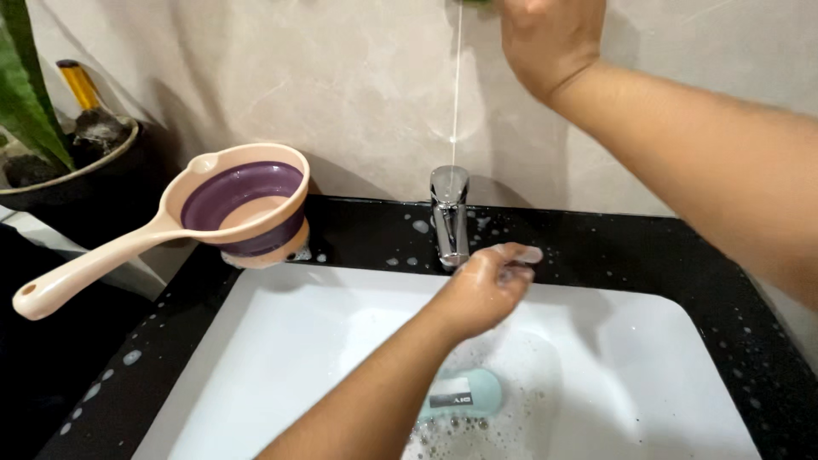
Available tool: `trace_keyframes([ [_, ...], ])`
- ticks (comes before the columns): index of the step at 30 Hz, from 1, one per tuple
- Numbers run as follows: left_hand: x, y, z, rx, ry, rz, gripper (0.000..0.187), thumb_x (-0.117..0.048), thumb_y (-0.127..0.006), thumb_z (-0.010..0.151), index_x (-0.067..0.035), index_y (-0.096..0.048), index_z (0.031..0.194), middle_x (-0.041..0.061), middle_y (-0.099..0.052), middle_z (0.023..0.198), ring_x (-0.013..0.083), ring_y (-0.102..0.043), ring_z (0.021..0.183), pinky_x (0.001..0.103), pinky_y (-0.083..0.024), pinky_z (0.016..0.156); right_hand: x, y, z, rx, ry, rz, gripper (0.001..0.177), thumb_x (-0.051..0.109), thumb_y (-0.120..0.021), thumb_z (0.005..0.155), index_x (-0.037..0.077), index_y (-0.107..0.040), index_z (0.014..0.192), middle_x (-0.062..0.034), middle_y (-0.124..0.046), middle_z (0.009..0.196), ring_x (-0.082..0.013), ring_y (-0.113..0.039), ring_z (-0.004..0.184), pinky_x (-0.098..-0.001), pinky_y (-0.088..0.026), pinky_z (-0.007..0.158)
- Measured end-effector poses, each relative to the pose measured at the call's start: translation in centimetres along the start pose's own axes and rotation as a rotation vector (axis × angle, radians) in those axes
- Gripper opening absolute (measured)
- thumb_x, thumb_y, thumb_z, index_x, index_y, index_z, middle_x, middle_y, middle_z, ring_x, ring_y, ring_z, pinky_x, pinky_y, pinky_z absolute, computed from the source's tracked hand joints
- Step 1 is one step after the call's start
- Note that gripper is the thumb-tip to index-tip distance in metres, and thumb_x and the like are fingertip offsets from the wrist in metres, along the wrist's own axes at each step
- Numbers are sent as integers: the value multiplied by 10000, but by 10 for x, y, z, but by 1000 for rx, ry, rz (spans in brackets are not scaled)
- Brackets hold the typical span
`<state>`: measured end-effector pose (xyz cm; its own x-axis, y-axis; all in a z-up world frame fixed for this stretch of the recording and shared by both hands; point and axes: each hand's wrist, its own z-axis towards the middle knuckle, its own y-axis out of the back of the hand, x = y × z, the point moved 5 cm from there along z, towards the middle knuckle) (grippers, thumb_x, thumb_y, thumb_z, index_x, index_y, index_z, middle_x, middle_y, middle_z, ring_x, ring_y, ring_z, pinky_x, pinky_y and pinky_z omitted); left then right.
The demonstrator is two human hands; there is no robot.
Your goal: The person cleans a bathroom sink and the surrounding counter using a sponge, a brush, and cloths, eventually rinsing the area with water from a small basin and the faucet.
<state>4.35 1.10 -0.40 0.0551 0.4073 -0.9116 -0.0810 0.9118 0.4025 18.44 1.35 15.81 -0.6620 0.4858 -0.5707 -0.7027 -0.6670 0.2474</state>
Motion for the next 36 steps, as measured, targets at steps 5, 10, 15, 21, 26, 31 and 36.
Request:
trace_keyframes([
  [5,-40,6,0,49,-92,-610,259,-34,-450,808,76,-514,1034,115,-593,772,177,-614,622,272,-507,507,68,5,-53,275,245,125,425,164,-548,720,298,-574,1122,-80,-541,932,-183,-601,664,-282,-479,465],
  [10,-27,82,0,-383,-78,-769,212,-4,-436,771,103,-510,938,217,-587,773,224,-617,571,281,-528,481,56,6,-29,262,177,86,404,132,-543,821,330,-563,1173,-85,-530,935,-182,-591,673,-288,-477,468],
  [15,-22,126,18,-826,-103,-429,461,-141,-418,792,11,-336,1220,217,-462,1137,259,-518,977,346,-434,804,56,-4,22,281,-163,175,428,72,-532,818,265,-553,1199,-107,-547,914,-230,-587,690,-341,-480,564],
  [21,36,136,82,-883,-206,-43,481,-296,-325,998,0,-179,1348,190,-132,1437,333,-223,1287,393,-214,1019,114,-36,-10,701,-474,911,324,182,-531,791,17,-504,1068,-195,-479,1064,-352,-476,947,-413,-381,789],
  [26,70,134,71,-1111,-95,-196,434,-136,-490,771,0,-310,1143,165,-294,1158,278,-498,973,327,-434,823,114,-36,-27,574,-448,853,416,67,-521,681,-20,-486,1086,-189,-495,1007,-349,-490,914,-397,-399,776],
  [31,48,132,74,-922,-236,73,213,69,-487,832,-36,-413,1002,114,-385,1020,226,-481,873,329,-455,764,129,5,-51,519,-673,827,219,8,-486,710,-5,-584,905,-153,-513,984,-319,-490,952,-387,-399,814],
  [36,47,142,65,-899,-328,235,348,157,-463,676,-54,-404,946,118,-369,995,236,-473,829,312,-468,718,130,26,-45,416,-586,810,185,14,-444,760,-40,-551,901,-171,-516,1010,-334,-482,962,-391,-397,830],
])
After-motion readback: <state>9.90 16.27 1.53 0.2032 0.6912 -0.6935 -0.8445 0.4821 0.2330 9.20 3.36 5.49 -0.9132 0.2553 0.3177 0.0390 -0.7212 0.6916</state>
